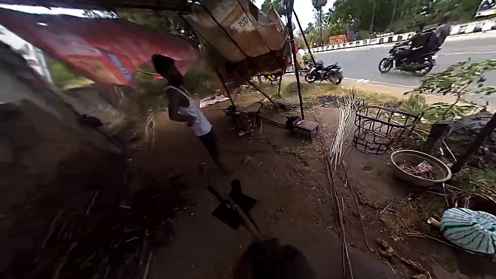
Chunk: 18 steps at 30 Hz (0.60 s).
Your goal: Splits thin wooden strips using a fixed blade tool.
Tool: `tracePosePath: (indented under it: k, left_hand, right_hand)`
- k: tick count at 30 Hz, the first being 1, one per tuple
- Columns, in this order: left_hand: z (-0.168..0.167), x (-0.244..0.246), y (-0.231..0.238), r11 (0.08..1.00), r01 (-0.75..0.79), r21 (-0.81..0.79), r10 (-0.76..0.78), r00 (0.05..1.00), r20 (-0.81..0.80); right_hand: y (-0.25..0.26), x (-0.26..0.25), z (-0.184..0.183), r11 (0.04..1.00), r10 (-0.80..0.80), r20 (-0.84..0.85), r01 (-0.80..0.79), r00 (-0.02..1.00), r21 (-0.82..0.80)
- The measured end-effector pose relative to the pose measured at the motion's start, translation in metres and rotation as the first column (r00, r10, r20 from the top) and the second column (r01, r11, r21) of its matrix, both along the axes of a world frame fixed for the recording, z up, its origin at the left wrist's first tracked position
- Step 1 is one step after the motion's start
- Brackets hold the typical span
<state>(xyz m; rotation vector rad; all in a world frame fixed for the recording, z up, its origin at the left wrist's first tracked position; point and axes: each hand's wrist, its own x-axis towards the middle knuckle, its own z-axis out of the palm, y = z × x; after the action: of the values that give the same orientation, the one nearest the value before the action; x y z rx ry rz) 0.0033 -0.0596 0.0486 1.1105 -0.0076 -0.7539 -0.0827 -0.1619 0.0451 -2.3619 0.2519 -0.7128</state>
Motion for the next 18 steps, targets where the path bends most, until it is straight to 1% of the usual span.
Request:
tracePosePath:
  k: [1, 2, 5, 7, 9, 11, 13, 15, 16, 18]
  left_hand:
    - [0.008, 0.0, -0.007, 1.0, -0.028, 0.006, 0.029, 0.999, -0.019]
    - [0.015, 0.001, -0.013, 0.999, -0.04, 0.002, 0.04, 0.999, -0.031]
    - [0.012, 0.011, -0.014, 0.997, -0.041, -0.062, 0.036, 0.996, -0.076]
    - [0.014, 0.018, -0.018, 0.997, -0.05, -0.06, 0.043, 0.993, -0.109]
    - [0.022, 0.021, -0.026, 0.997, -0.052, -0.049, 0.045, 0.989, -0.142]
    - [0.028, 0.025, -0.036, 0.997, -0.044, -0.056, 0.035, 0.988, -0.152]
    - [0.032, 0.033, -0.049, 0.997, -0.031, -0.068, 0.021, 0.988, -0.151]
    - [0.036, 0.044, -0.066, 0.999, -0.019, -0.035, 0.013, 0.989, -0.144]
    - [0.037, 0.05, -0.078, 1.0, -0.013, -0.009, 0.011, 0.991, -0.131]
    - [0.039, 0.058, -0.109, 0.996, -0.054, 0.064, 0.058, 0.997, -0.06]
  right_hand:
    - [-0.003, 0.003, 0.005, 0.999, 0.008, -0.025, -0.007, 1.0, 0.037]
    - [-0.006, 0.008, 0.009, 0.999, 0.009, -0.027, -0.008, 1.0, 0.037]
    - [-0.011, 0.019, 0.009, 1.0, 0.0, 0.028, 0.001, 1.0, -0.029]
    - [-0.016, 0.026, 0.007, 0.998, 0.0, 0.029, 0.002, 1.0, -0.057]
    - [-0.025, 0.038, -0.013, 0.99, -0.018, 0.137, 0.037, 0.99, -0.136]
    - [-0.04, 0.049, -0.021, 0.985, 0.01, 0.194, 0.023, 0.981, -0.171]
    - [-0.061, 0.058, -0.017, 0.983, 0.058, 0.184, -0.024, 0.981, -0.179]
    - [-0.09, 0.072, -0.013, 0.978, 0.132, 0.17, -0.1, 0.977, -0.185]
    - [-0.108, 0.081, -0.013, 0.974, 0.181, 0.179, -0.152, 0.967, -0.165]
    - [-0.143, 0.105, -0.018, 0.953, 0.303, 0.224, -0.299, 0.926, -0.051]
